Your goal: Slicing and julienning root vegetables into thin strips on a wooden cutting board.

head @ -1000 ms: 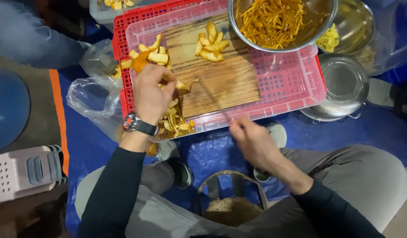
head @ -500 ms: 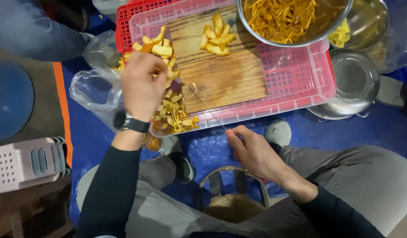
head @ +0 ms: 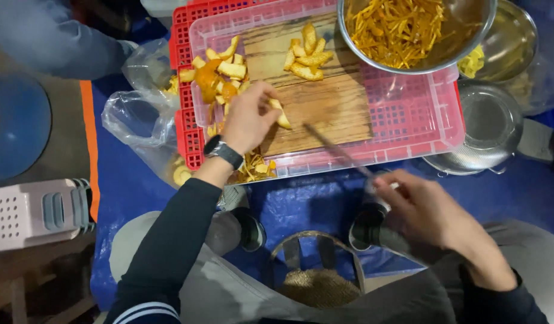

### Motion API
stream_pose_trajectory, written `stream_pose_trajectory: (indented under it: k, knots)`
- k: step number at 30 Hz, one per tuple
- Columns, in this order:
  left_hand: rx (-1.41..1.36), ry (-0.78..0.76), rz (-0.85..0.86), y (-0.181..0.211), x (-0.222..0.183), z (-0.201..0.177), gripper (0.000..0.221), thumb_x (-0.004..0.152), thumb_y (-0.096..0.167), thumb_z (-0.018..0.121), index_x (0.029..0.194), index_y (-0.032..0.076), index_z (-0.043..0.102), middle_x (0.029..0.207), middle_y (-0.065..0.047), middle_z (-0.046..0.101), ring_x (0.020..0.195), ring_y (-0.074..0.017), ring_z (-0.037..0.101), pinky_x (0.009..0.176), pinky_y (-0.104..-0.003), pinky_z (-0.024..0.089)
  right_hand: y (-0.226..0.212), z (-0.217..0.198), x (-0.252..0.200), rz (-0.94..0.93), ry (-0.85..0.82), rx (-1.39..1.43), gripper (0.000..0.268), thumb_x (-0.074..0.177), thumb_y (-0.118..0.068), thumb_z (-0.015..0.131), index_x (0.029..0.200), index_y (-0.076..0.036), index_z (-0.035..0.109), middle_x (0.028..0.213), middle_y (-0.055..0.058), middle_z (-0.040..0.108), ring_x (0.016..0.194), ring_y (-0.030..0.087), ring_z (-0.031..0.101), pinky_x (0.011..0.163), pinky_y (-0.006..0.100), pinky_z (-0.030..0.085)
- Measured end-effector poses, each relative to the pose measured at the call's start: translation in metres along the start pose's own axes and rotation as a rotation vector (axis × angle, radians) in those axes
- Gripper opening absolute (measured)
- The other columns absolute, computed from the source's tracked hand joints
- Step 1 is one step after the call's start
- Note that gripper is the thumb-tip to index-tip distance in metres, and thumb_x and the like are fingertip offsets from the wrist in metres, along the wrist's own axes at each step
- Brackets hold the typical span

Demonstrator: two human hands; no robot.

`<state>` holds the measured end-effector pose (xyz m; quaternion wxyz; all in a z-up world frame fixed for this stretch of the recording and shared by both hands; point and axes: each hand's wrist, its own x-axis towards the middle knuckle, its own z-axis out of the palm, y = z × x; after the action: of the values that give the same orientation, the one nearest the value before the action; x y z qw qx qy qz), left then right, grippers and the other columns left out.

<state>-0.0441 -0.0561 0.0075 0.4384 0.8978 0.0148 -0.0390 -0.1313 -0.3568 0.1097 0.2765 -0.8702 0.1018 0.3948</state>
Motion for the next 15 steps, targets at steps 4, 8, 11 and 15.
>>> stream_pose_trajectory:
  k: [4, 8, 11, 15]
  knots:
    - [0.103, 0.021, 0.220, -0.033, 0.004, 0.024, 0.029, 0.084, 0.006, 0.074, 0.111, 0.015, 0.070, 0.088, -0.005, 0.076, 0.080, -0.0234, 0.072, 0.075, -0.040, 0.054, 0.050, 0.008, 0.041, -0.226, 0.080, 0.031, 0.023, 0.105, -0.033, 0.057, 0.103, -0.017, 0.074, 0.071, 0.000, 0.054, 0.065, 0.014, 0.041, 0.063, 0.031, 0.036]
    - [0.179, 0.146, 0.365, -0.042, -0.003, 0.034, 0.035, 0.087, 0.010, 0.072, 0.122, 0.008, 0.067, 0.119, -0.012, 0.063, 0.112, -0.0334, 0.059, 0.089, -0.050, 0.046, 0.067, 0.014, 0.065, -0.520, 0.150, -0.093, 0.021, 0.101, -0.032, 0.059, 0.107, -0.014, 0.066, 0.082, 0.001, 0.071, 0.067, 0.019, 0.057, 0.064, 0.035, 0.044]
    - [0.203, 0.243, 0.451, -0.045, -0.006, 0.038, 0.031, 0.088, 0.008, 0.073, 0.118, 0.005, 0.069, 0.115, -0.013, 0.055, 0.109, -0.0342, 0.054, 0.083, -0.050, 0.044, 0.050, 0.010, 0.065, -0.448, 0.152, -0.168, 0.029, 0.098, -0.038, 0.060, 0.116, -0.017, 0.067, 0.096, 0.001, 0.079, 0.079, 0.024, 0.070, 0.071, 0.038, 0.047]
    - [0.280, 0.176, 0.485, -0.052, -0.008, 0.038, 0.026, 0.094, 0.011, 0.065, 0.119, 0.008, 0.074, 0.111, -0.008, 0.061, 0.096, -0.0323, 0.059, 0.069, -0.047, 0.037, 0.032, 0.004, 0.067, -0.259, 0.104, -0.280, 0.038, 0.095, -0.048, 0.058, 0.124, -0.025, 0.065, 0.113, 0.001, 0.079, 0.102, 0.031, 0.074, 0.084, 0.043, 0.052]
